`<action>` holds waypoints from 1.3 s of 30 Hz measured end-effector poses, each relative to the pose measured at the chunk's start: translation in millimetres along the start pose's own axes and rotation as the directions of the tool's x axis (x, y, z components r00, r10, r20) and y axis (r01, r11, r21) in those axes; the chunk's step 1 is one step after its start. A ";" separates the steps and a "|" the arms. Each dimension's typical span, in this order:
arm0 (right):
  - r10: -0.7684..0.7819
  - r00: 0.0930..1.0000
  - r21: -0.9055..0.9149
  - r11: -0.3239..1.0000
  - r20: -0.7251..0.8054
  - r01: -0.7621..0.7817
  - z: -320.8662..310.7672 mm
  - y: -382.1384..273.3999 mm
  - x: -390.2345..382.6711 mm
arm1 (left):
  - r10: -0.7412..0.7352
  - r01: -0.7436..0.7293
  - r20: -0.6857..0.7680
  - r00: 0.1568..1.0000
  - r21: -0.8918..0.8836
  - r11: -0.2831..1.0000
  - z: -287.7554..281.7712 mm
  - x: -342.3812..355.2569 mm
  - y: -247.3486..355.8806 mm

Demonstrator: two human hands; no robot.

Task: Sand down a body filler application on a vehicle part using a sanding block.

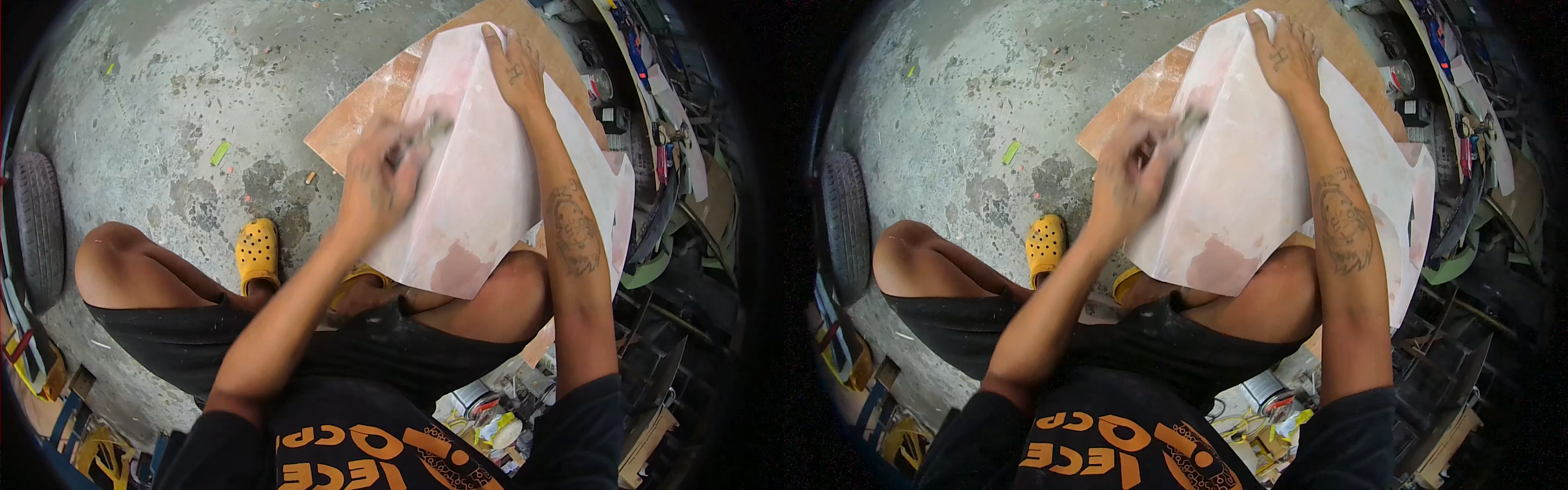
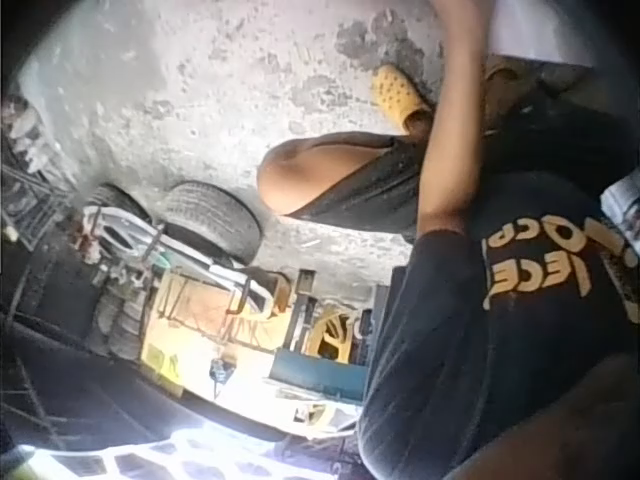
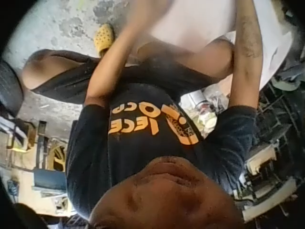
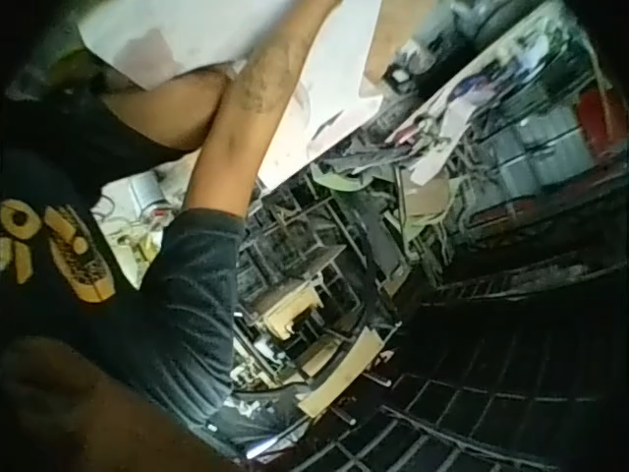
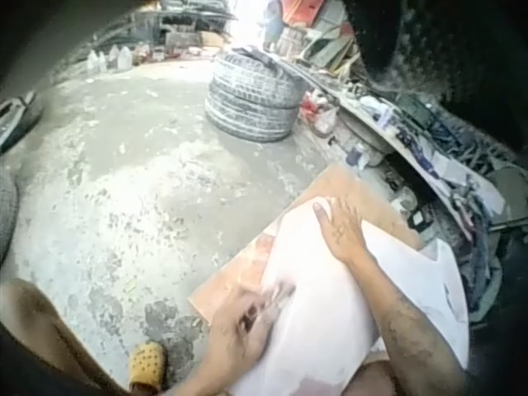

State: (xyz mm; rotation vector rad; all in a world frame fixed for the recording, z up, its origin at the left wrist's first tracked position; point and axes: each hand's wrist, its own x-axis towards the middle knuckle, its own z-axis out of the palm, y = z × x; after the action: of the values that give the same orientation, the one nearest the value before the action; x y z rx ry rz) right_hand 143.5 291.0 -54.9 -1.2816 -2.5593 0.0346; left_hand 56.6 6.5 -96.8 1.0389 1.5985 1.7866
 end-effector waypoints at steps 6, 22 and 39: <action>-0.007 1.000 -0.046 0.999 -0.011 0.006 6.7 13.4 -4.2 | 0.005 -0.005 -0.018 1.000 -0.028 1.000 6.6 -5.3 7.7; -0.090 0.988 -0.014 0.996 -0.128 0.089 12.3 7.2 -11.7 | 0.061 -0.061 -0.002 0.998 0.034 0.998 11.7 13.8 9.5; -0.120 0.976 -0.047 0.992 -0.181 0.113 14.8 15.5 -3.9 | 0.040 -0.043 0.050 0.998 0.052 0.998 15.7 25.1 6.6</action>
State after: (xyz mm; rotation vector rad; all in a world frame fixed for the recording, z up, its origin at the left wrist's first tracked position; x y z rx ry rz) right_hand 154.0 298.9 -72.2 -1.0895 -2.4806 -0.1485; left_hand 55.8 34.5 -85.2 1.1395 1.6138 1.7401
